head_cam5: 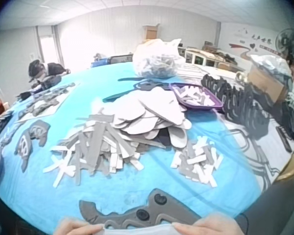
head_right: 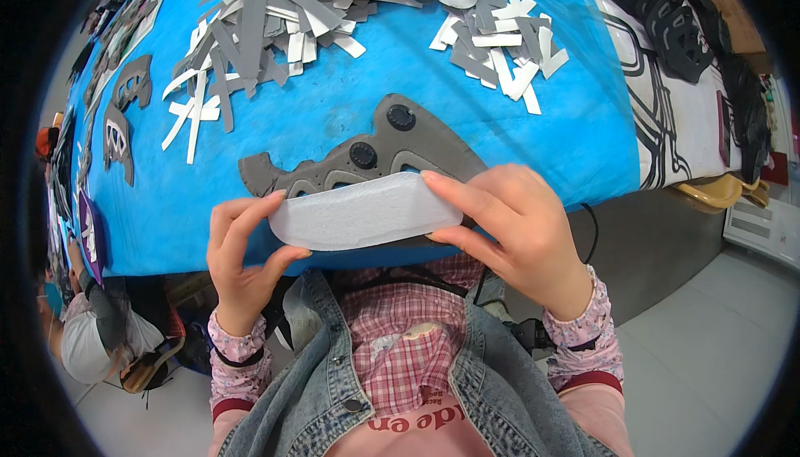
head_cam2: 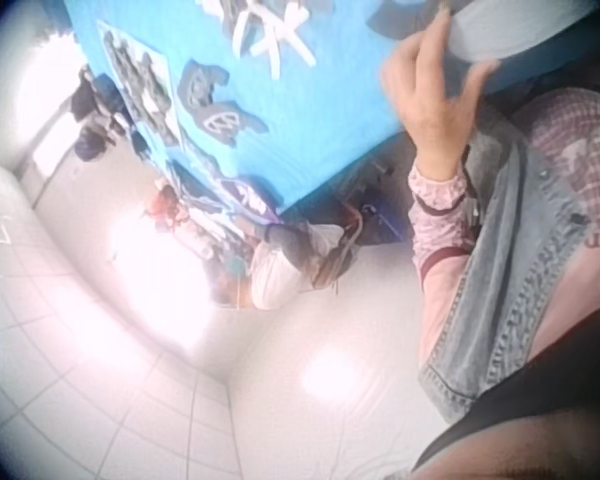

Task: Manually aligning and stacking various pre-cut shoe components on a work table.

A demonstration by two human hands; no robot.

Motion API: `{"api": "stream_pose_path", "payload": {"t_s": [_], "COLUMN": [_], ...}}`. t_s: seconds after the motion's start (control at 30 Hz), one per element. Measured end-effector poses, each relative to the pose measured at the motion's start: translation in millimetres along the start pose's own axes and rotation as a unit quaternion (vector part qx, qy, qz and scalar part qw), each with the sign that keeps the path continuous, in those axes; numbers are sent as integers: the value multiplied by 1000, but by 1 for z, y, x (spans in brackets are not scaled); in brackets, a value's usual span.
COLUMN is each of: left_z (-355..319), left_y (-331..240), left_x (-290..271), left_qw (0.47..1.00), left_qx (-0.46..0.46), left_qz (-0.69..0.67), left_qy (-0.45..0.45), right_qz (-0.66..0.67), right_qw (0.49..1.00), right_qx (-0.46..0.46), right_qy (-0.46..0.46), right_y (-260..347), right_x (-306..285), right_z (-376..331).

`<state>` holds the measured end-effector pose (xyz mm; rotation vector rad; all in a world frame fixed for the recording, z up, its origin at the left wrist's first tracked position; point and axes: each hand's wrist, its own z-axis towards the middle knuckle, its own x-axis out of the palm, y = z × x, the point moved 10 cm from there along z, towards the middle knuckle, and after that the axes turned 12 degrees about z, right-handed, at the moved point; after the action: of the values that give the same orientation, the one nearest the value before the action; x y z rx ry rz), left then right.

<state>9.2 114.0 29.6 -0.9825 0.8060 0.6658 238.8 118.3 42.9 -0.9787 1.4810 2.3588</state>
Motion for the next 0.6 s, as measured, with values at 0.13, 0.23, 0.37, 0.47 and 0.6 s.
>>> {"api": "stream_pose_path", "payload": {"t_s": [0.13, 0.23, 0.37, 0.47, 0.6], "left_z": [5, 5, 6, 7, 8], "left_y": [-2, 1, 6, 8, 8], "left_x": [3, 6, 9, 11, 11], "left_qw": [999, 1000, 1000, 999, 999], "left_qx": [18, 1, -3, -12, -8], "left_qz": [41, 19, 1, 4, 8], "left_qy": [6, 13, 30, 42, 50], "right_qz": [-29, -10, 11, 24, 35], "right_qw": [999, 1000, 1000, 1000, 999], "right_qx": [-14, -22, -7, 8, 19], "right_qy": [14, -8, -12, -16, -21], "right_y": [-11, -17, -24, -26, -30], "right_x": [2, 2, 1, 1, 0], "right_z": [6, 7, 7, 7, 4]}}
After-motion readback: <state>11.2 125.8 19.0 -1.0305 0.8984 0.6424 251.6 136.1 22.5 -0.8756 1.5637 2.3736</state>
